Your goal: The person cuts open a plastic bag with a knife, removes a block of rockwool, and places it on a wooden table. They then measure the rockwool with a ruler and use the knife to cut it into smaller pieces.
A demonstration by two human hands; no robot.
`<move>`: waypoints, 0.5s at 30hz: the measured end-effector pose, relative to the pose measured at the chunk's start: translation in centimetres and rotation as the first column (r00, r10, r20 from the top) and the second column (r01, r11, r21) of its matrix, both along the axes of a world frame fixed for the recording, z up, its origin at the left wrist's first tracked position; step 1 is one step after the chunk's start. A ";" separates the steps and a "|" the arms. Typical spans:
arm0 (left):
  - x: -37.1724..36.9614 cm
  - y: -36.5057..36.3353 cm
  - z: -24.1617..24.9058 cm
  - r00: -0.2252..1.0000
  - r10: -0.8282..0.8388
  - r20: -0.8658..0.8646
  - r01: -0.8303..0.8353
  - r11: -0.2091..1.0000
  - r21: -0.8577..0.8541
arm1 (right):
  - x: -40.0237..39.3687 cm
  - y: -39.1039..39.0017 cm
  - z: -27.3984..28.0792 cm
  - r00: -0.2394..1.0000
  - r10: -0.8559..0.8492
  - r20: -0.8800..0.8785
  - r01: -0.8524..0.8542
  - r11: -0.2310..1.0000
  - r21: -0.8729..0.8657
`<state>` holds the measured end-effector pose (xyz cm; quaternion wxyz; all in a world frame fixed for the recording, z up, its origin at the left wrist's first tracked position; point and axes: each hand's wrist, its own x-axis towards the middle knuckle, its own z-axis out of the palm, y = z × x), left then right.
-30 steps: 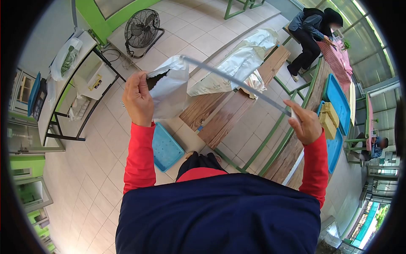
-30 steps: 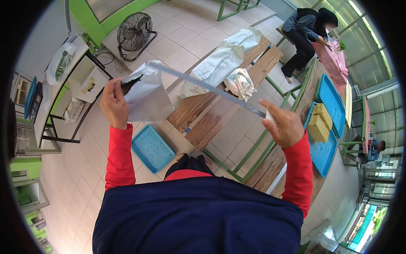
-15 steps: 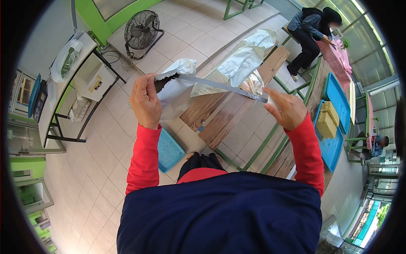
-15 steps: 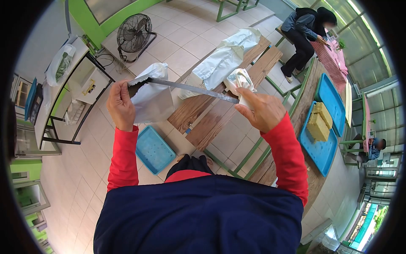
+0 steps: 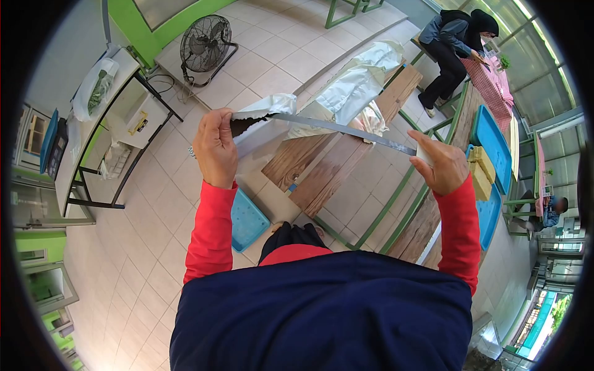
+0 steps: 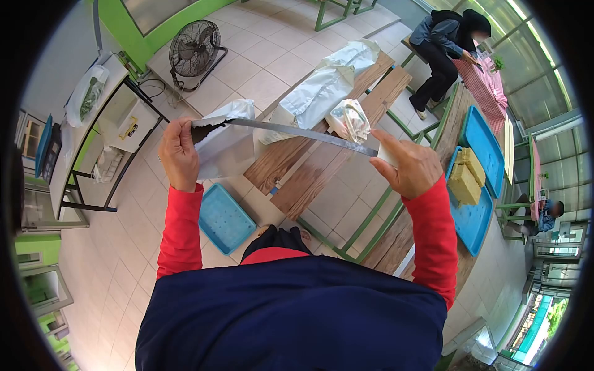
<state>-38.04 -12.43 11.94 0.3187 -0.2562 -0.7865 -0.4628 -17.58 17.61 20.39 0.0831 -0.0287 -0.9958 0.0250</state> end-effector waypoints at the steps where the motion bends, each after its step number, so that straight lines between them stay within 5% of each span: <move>1: 0.0 -0.1 -0.1 1.000 0.000 0.003 0.000 1.000 -0.004 | 0.0 0.1 -0.3 1.000 0.008 -0.009 -0.008 1.000 0.002; 15: 0.5 -0.8 -0.1 0.995 -0.096 0.031 0.095 0.995 0.017 | -0.5 -0.5 0.0 0.999 0.033 -0.011 -0.033 0.997 -0.071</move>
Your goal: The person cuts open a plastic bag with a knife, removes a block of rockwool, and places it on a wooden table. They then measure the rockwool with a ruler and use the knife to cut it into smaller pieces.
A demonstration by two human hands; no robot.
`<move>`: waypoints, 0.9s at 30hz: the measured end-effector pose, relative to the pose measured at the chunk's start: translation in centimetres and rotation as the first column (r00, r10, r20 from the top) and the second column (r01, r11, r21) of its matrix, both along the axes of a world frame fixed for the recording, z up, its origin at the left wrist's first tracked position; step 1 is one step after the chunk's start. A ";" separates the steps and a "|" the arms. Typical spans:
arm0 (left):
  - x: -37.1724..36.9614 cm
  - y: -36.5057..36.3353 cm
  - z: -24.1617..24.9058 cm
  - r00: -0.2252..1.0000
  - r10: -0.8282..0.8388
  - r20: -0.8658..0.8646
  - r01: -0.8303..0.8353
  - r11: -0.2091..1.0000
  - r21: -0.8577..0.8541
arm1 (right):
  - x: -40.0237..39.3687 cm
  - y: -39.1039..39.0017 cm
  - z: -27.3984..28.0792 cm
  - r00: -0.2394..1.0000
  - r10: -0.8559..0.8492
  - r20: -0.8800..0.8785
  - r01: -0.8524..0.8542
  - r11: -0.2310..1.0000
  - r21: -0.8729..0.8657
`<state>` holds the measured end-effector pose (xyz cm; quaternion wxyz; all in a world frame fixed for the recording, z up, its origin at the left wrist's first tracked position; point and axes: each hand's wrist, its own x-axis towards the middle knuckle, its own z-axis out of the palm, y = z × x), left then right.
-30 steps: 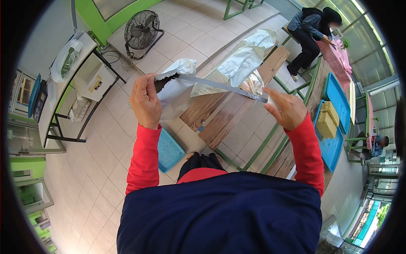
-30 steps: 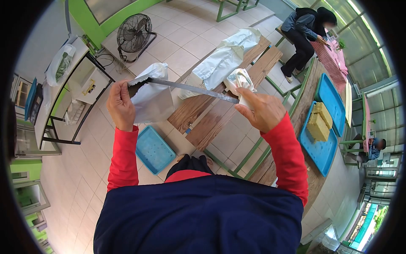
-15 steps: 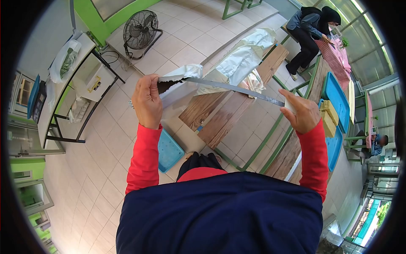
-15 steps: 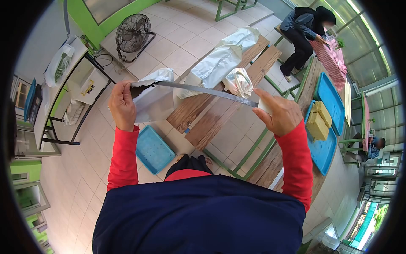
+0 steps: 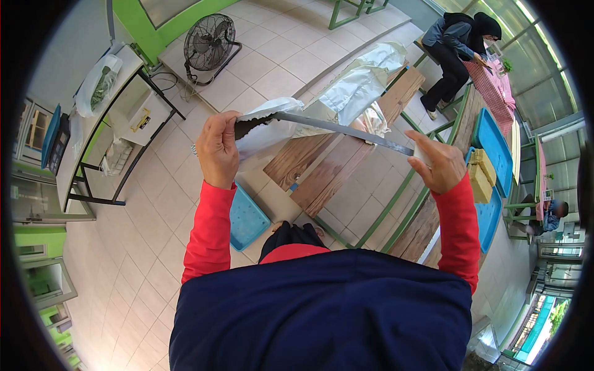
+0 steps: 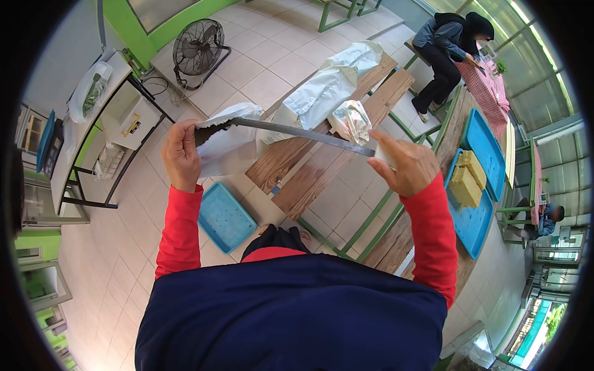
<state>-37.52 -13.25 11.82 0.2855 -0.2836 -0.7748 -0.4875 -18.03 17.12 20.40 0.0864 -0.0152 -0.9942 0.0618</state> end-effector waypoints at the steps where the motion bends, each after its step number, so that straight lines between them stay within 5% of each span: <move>1: 0.1 0.1 0.0 1.000 -0.002 -0.001 0.002 1.000 0.000 | -0.6 -0.4 -0.3 0.999 0.026 -0.032 -0.026 1.000 0.014; 15: -0.4 -1.3 -0.1 1.000 0.019 -0.015 -0.020 0.999 -0.037 | -3.1 0.7 -2.0 0.991 0.110 0.080 -0.112 0.994 0.021; 18: -1.0 -2.3 -1.0 0.997 0.078 -0.014 -0.079 0.996 -0.029 | -2.0 2.5 -2.5 0.992 0.122 -0.022 -0.120 0.990 0.071; 21: -2.3 -4.6 -0.4 0.976 0.204 0.072 -0.203 0.979 -0.030 | 0.7 6.3 -2.2 0.999 -0.018 -0.032 0.020 0.998 0.066; 27: -1.9 -3.0 -0.6 0.988 0.128 0.083 -0.131 0.991 0.033 | 1.9 5.1 -0.7 1.000 -0.025 -0.002 0.025 0.999 -0.023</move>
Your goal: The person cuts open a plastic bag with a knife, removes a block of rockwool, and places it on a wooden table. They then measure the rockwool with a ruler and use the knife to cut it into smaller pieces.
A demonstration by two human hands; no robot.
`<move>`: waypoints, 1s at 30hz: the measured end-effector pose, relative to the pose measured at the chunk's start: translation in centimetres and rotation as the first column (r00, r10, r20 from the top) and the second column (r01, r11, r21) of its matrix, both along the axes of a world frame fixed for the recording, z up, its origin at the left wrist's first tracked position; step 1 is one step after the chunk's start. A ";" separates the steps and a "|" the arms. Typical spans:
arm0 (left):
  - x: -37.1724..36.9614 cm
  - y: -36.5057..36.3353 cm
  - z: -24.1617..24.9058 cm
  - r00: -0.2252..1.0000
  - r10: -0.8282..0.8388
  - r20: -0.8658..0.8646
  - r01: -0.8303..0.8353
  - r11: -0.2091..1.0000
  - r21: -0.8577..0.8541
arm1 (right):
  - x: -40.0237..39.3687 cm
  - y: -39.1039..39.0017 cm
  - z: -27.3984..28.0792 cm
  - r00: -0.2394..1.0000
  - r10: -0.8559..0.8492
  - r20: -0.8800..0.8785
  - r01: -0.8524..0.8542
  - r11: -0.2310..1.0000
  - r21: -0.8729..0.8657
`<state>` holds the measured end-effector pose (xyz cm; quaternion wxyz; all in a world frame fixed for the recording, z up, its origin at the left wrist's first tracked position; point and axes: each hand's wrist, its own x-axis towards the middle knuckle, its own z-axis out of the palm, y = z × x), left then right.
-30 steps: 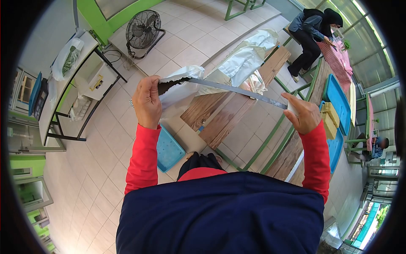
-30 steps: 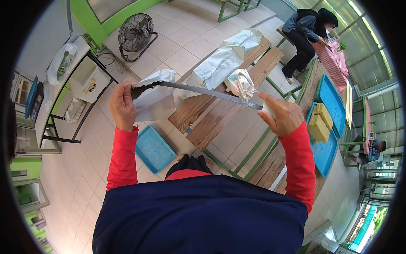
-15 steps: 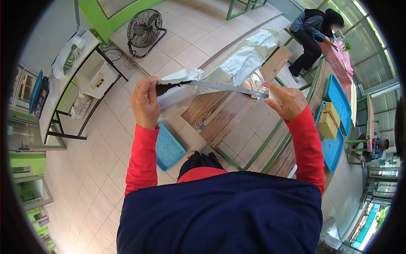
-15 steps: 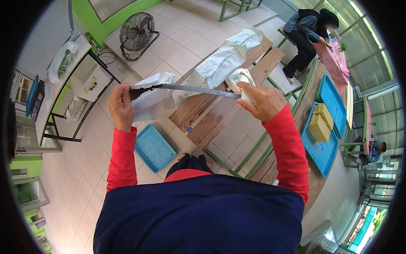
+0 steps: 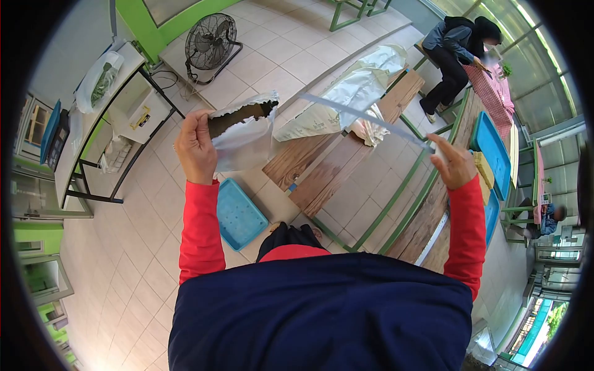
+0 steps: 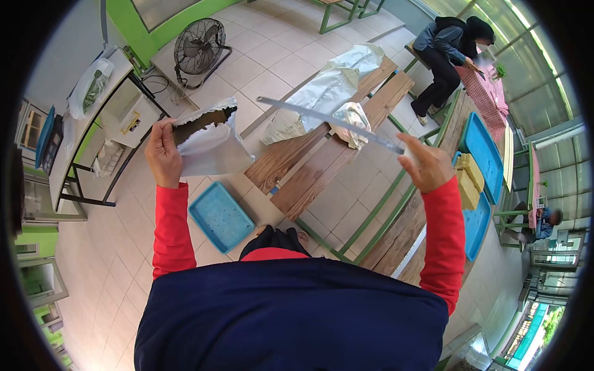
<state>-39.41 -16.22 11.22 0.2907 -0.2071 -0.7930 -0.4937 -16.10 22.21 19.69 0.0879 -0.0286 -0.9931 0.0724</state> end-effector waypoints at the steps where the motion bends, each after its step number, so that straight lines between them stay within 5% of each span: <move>1: 0.0 0.2 0.0 1.000 -0.012 -0.009 0.012 1.000 0.002 | 0.1 -0.5 -0.3 1.000 -0.004 -0.001 0.004 1.000 0.001; 5: -0.1 0.6 0.0 0.999 -0.016 0.027 0.016 1.000 0.005 | 0.8 -0.7 -3.3 0.996 -0.031 -0.082 0.019 0.990 -0.140; 7: 0.1 1.0 0.3 0.999 -0.025 0.028 0.025 1.000 -0.018 | 2.0 -1.3 -5.1 0.956 -0.065 -0.288 0.028 0.991 -0.133; 8: -0.3 1.2 0.1 0.998 -0.056 0.019 0.056 0.998 -0.004 | 3.6 -2.4 -5.1 0.944 -0.290 -0.158 0.239 0.930 -0.279; 11: -0.4 1.4 -0.1 0.998 -0.069 0.009 0.069 0.993 -0.095 | 8.2 -3.5 -8.6 0.823 -0.537 -0.185 0.413 0.789 -0.454; 13: -0.3 1.6 0.1 0.992 -0.119 0.037 0.121 0.990 -0.070 | 12.3 -3.6 -12.3 0.593 -0.699 -0.399 0.528 0.712 -0.463; 14: -0.6 1.5 -0.1 0.992 -0.124 0.036 0.126 0.989 -0.076 | 14.8 -3.4 -14.3 0.557 -0.727 -0.401 0.570 0.686 -0.453; 16: -1.2 1.5 -0.3 0.986 -0.161 0.039 0.163 0.984 -0.078 | 20.2 -4.0 -18.7 0.250 -0.860 -0.445 0.807 0.439 -0.396; 18: -1.2 1.4 -0.6 0.994 -0.110 0.024 0.112 0.989 -0.101 | 24.9 -6.1 -21.5 0.116 -0.921 -0.372 0.897 0.258 -0.358; 25: -0.9 1.7 -0.3 0.994 -0.098 0.050 0.103 0.987 -0.124 | 34.8 -8.9 -27.3 0.136 -0.950 -0.282 0.967 0.189 -0.169; 30: -0.7 1.6 -0.1 0.996 -0.085 0.013 0.086 0.985 -0.152 | 38.0 -5.5 -29.3 0.084 -0.968 -0.235 0.979 0.036 0.199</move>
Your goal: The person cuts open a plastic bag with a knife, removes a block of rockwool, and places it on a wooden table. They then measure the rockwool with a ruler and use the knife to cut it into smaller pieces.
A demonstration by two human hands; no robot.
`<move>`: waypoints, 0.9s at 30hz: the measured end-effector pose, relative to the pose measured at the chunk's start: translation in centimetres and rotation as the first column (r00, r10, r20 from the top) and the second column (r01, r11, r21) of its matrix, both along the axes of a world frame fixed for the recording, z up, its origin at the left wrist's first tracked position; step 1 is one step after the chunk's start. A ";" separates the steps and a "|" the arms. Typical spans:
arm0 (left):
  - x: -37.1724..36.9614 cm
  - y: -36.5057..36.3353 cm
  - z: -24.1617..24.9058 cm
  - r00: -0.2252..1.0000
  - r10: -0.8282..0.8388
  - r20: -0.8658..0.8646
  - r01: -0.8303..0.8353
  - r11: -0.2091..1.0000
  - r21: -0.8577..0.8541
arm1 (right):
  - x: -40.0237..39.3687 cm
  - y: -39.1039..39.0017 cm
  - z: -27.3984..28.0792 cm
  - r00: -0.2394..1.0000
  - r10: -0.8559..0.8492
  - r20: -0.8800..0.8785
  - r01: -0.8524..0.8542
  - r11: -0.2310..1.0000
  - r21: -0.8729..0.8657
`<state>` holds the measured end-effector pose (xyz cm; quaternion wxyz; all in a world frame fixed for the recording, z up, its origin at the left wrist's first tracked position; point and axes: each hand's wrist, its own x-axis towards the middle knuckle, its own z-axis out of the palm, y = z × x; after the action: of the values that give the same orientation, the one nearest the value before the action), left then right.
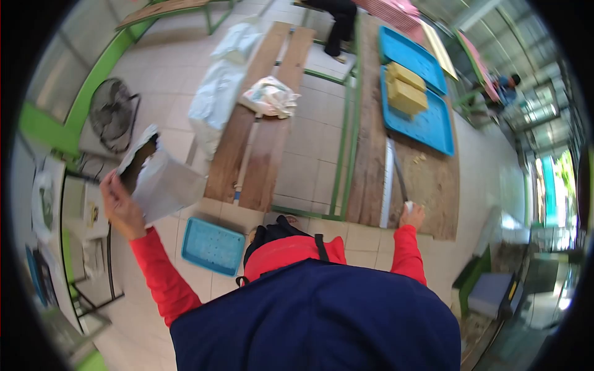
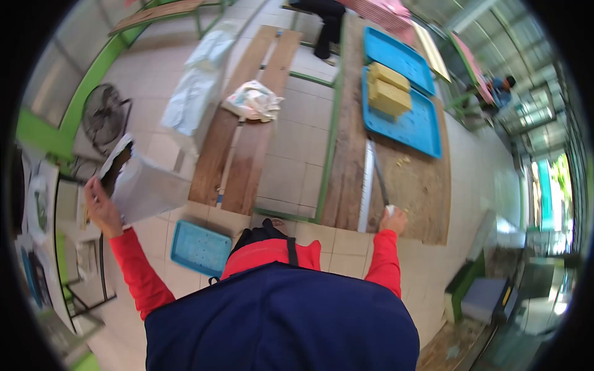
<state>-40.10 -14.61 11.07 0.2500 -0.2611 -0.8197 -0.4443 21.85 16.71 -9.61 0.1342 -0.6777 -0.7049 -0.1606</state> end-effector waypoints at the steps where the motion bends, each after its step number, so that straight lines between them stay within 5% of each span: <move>1: 0.6 0.1 0.3 0.995 -0.028 0.091 0.023 0.998 0.057 | 0.9 0.8 -0.4 1.000 0.000 -0.001 0.000 1.000 -0.024; 6: 1.1 0.2 0.9 0.998 0.022 0.052 -0.028 0.993 0.111 | -2.4 2.4 1.5 0.997 0.051 0.057 -0.046 0.995 -0.092; 8: 1.2 -0.1 0.9 0.995 0.036 0.089 -0.047 0.991 0.127 | -7.4 0.6 5.1 0.978 -0.210 0.019 0.208 0.976 0.060; 9: 1.3 -0.2 0.9 0.991 -0.003 0.132 -0.016 0.989 0.148 | -9.0 1.3 4.9 0.983 -0.182 0.018 0.181 0.982 0.061; 10: 1.5 -0.2 1.0 0.991 0.017 0.133 -0.037 0.988 0.150 | -11.0 2.1 4.8 0.993 0.084 -0.089 -0.066 0.980 0.188; 12: 1.8 0.0 1.1 0.987 -0.011 0.161 -0.016 0.986 0.165 | -18.0 1.8 6.5 0.795 0.558 -0.239 -0.450 0.806 0.383; 13: 1.9 0.1 1.1 0.987 -0.004 0.161 -0.023 0.986 0.168 | -23.7 -0.7 9.4 0.630 0.663 -0.404 -0.584 0.748 0.317; 15: 2.1 0.2 1.0 0.986 -0.063 0.152 0.034 0.982 0.185 | -32.8 -6.1 14.3 0.269 0.697 -0.664 -0.835 0.512 0.199; 18: 2.5 0.5 1.4 0.981 -0.091 0.174 0.059 0.981 0.182 | -42.7 -13.7 19.9 -0.256 0.773 -0.580 -0.952 -0.097 0.291; 19: 2.6 0.5 1.4 0.981 -0.089 0.175 0.057 0.982 0.178 | -45.3 -15.5 20.4 -0.348 0.692 -0.632 -0.936 -0.219 0.276; 25: 1.2 -1.2 1.4 0.974 -0.135 0.184 0.093 0.971 0.222 | -52.6 -20.2 20.8 -0.290 0.794 -0.534 -0.955 -0.207 0.211; 27: 0.5 -2.3 1.9 0.985 -0.016 0.173 -0.003 0.994 0.111 | -52.8 -20.1 19.8 -0.464 0.747 -0.476 -0.885 -0.362 0.293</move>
<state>-39.60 -16.94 12.94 0.1904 -0.2098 -0.8115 -0.5111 -30.94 -3.42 10.16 0.2927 0.1755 -0.8912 0.2989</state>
